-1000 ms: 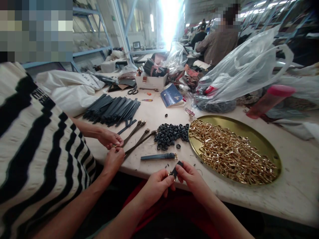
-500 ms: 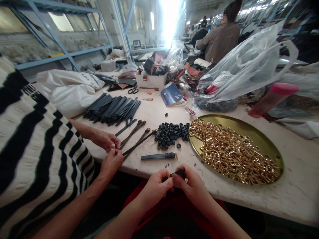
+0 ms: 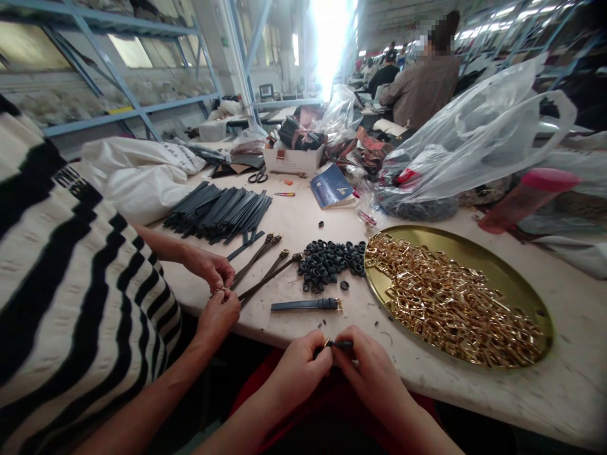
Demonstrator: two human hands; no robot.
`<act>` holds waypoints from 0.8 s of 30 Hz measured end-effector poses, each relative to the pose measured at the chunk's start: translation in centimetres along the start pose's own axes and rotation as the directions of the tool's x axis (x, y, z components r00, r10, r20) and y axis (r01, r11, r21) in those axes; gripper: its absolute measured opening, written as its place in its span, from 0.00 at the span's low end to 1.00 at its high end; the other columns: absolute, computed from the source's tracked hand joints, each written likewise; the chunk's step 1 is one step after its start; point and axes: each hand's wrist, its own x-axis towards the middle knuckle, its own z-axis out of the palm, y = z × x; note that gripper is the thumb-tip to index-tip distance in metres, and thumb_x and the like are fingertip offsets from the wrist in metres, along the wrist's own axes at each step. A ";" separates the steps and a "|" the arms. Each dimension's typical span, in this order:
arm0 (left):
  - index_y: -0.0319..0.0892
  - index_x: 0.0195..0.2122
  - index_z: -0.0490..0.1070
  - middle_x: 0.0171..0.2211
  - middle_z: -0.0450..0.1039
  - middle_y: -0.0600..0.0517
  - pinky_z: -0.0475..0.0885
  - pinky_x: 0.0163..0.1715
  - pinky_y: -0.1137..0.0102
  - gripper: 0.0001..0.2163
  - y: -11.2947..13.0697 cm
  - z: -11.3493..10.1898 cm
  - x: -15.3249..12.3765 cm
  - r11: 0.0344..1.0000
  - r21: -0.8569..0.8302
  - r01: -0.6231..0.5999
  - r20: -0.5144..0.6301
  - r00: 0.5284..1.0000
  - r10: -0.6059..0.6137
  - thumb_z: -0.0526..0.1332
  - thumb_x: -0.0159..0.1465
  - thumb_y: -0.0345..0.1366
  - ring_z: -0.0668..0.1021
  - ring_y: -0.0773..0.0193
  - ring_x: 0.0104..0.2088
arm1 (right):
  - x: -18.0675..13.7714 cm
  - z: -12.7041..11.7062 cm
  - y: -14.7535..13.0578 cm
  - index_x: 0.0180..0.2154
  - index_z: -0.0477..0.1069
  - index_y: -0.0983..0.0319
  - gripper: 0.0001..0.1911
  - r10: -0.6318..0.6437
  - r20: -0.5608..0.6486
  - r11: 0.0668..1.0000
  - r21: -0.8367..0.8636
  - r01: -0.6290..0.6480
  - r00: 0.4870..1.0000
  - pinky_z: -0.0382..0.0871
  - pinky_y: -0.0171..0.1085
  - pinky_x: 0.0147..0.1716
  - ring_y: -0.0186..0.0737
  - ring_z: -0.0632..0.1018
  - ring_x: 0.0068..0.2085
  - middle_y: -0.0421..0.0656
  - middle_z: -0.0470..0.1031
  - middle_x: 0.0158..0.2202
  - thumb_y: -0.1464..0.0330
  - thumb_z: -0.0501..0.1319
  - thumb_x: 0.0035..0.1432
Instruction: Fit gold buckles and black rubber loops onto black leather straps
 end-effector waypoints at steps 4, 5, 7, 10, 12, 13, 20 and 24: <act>0.41 0.20 0.56 0.18 0.56 0.59 0.51 0.21 0.74 0.09 -0.1 0.2 0.2 0.991 0.131 -0.021 -0.118 0.992 0.036 0.52 0.57 0.34 0.61 0.70 0.22 | 0.0 -0.3 0.4 0.31 0.65 0.60 0.06 -0.097 0.056 0.989 -0.108 0.103 0.994 0.62 0.36 0.32 0.38 0.70 0.31 0.42 0.70 0.29 0.67 0.52 0.56; 0.41 0.20 0.57 0.18 0.57 0.59 0.51 0.20 0.74 0.09 0.0 0.1 0.1 0.995 0.103 -0.015 -0.095 0.995 0.025 0.52 0.57 0.35 0.61 0.71 0.21 | 0.1 -0.3 0.5 0.31 0.65 0.60 0.06 -0.054 0.053 0.994 -0.088 0.059 0.997 0.63 0.36 0.31 0.38 0.70 0.31 0.42 0.70 0.29 0.66 0.52 0.56; 0.41 0.22 0.60 0.18 0.60 0.58 0.53 0.19 0.75 0.10 0.1 -0.2 -0.1 1.000 -0.011 0.004 0.010 1.000 -0.004 0.51 0.58 0.38 0.63 0.71 0.19 | 0.3 -0.3 0.7 0.30 0.64 0.61 0.07 0.033 0.040 0.999 -0.040 -0.032 0.999 0.63 0.35 0.30 0.37 0.70 0.30 0.41 0.70 0.27 0.65 0.53 0.56; 0.40 0.24 0.62 0.18 0.63 0.58 0.55 0.18 0.76 0.11 0.1 -0.8 -0.2 0.989 -0.142 0.041 0.091 0.995 -0.028 0.53 0.58 0.42 0.62 0.72 0.17 | 0.4 -0.1 0.3 0.30 0.64 0.61 0.08 0.059 0.038 0.998 0.031 -0.060 0.998 0.64 0.35 0.29 0.37 0.70 0.29 0.40 0.69 0.26 0.64 0.53 0.56; 0.40 0.23 0.62 0.16 0.62 0.58 0.55 0.18 0.77 0.12 -0.2 -1.0 -0.1 0.983 -0.175 0.052 0.064 0.997 -0.042 0.56 0.57 0.43 0.62 0.73 0.17 | 0.3 -0.1 -0.1 0.31 0.64 0.61 0.08 0.021 0.050 0.998 0.052 -0.024 0.999 0.64 0.35 0.31 0.36 0.70 0.30 0.40 0.70 0.27 0.64 0.52 0.56; 0.40 0.22 0.61 0.16 0.62 0.59 0.55 0.18 0.77 0.12 -0.4 -1.1 0.1 0.980 -0.188 0.062 0.043 0.998 -0.055 0.57 0.56 0.43 0.62 0.73 0.17 | 0.2 -0.1 -0.3 0.32 0.65 0.61 0.09 0.004 0.061 0.998 0.056 -0.008 0.998 0.64 0.35 0.32 0.36 0.70 0.31 0.40 0.70 0.28 0.63 0.51 0.57; 0.42 0.44 0.64 0.22 0.66 0.58 0.59 0.20 0.76 0.13 -0.8 -0.7 0.6 0.987 -0.155 -0.048 -0.042 0.998 0.042 0.52 0.60 0.39 0.66 0.72 0.19 | 4.6 -2.6 0.5 0.29 0.67 0.62 0.22 0.012 0.052 0.991 -0.135 -0.005 0.999 0.62 0.35 0.29 0.37 0.70 0.29 0.42 0.69 0.25 0.59 0.40 0.62; 0.39 0.38 0.68 0.19 0.64 0.58 0.58 0.20 0.76 0.12 -0.7 -0.8 0.7 0.987 -0.156 -0.043 -0.099 0.995 0.028 0.50 0.61 0.40 0.64 0.71 0.18 | 9.3 -2.9 1.7 0.32 0.67 0.63 0.10 -0.047 -0.132 0.687 -0.723 -0.064 0.990 0.58 0.36 0.28 0.40 0.71 0.32 0.47 0.70 0.33 0.66 0.51 0.58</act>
